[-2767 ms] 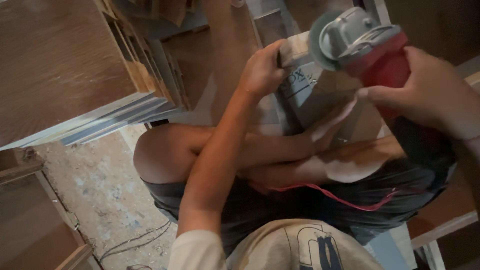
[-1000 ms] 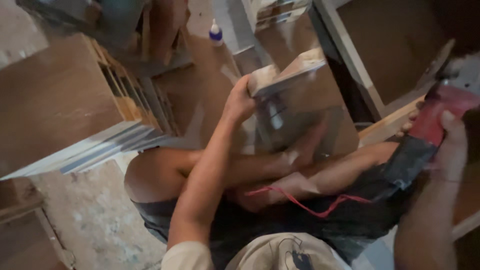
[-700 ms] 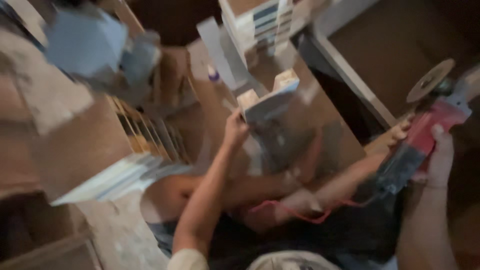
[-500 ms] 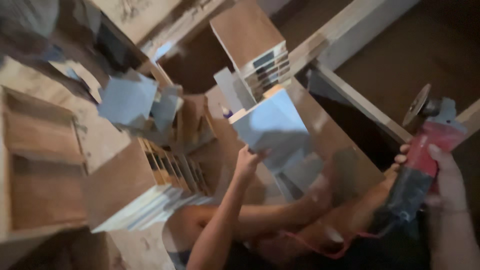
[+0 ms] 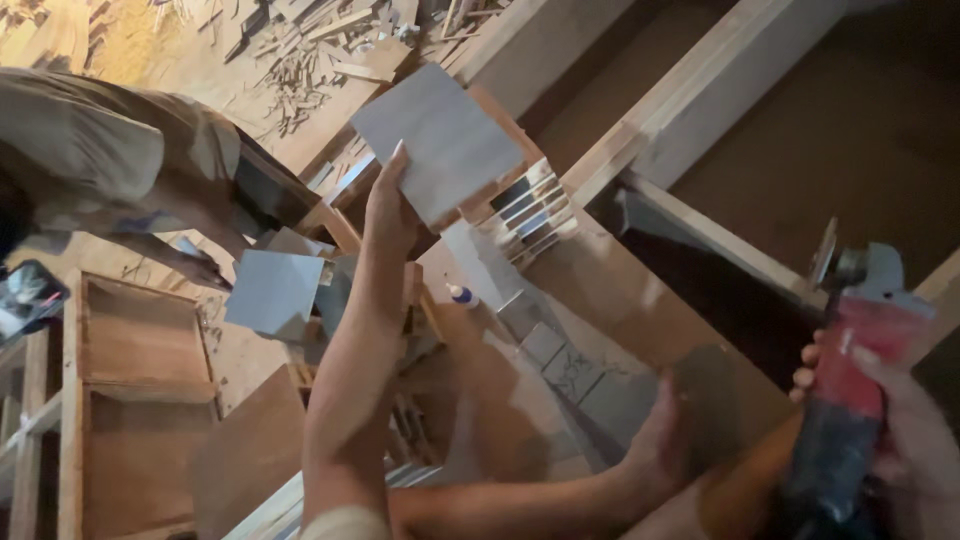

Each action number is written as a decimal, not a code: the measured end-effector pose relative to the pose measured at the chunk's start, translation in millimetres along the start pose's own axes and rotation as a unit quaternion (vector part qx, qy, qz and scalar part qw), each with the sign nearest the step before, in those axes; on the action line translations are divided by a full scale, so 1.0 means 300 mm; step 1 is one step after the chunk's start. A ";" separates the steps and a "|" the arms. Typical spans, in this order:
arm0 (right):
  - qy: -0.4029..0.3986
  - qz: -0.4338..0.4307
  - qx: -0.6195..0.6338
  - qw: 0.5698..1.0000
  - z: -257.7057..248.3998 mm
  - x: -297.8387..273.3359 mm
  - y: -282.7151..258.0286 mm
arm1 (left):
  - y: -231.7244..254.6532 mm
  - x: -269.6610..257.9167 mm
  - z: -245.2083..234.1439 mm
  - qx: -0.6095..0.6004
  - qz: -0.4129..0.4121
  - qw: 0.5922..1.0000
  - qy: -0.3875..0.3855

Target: The person sits on the floor and uses a handheld power sander to smooth the edges and surfaces of small wooden blocks. They repeatedly pick up blocks from a nearby stack, sand them, and place them back down.

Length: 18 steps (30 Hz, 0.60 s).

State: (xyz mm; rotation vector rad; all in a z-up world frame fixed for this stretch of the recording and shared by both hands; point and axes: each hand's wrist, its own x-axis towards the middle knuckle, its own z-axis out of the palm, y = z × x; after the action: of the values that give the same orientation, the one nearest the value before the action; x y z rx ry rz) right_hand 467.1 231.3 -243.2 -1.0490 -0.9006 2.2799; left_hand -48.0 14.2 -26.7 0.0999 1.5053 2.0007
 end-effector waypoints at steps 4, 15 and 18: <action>0.015 0.028 0.009 0.999 -0.029 0.027 0.008 | -0.074 0.297 -0.106 -0.036 0.062 0.996 -0.058; -0.009 0.039 -0.014 0.999 -0.197 0.094 0.096 | -0.058 0.363 -0.102 0.239 -0.048 0.970 -0.006; -0.043 0.035 0.013 0.998 -0.245 0.125 0.125 | 0.021 0.349 -0.073 0.583 -0.080 0.805 0.080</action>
State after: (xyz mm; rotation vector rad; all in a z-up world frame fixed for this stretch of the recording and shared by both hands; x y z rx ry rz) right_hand 497.7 256.9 -324.7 -0.9932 -0.8784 2.4035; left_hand -143.6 49.0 -60.0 0.2915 2.5370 0.6984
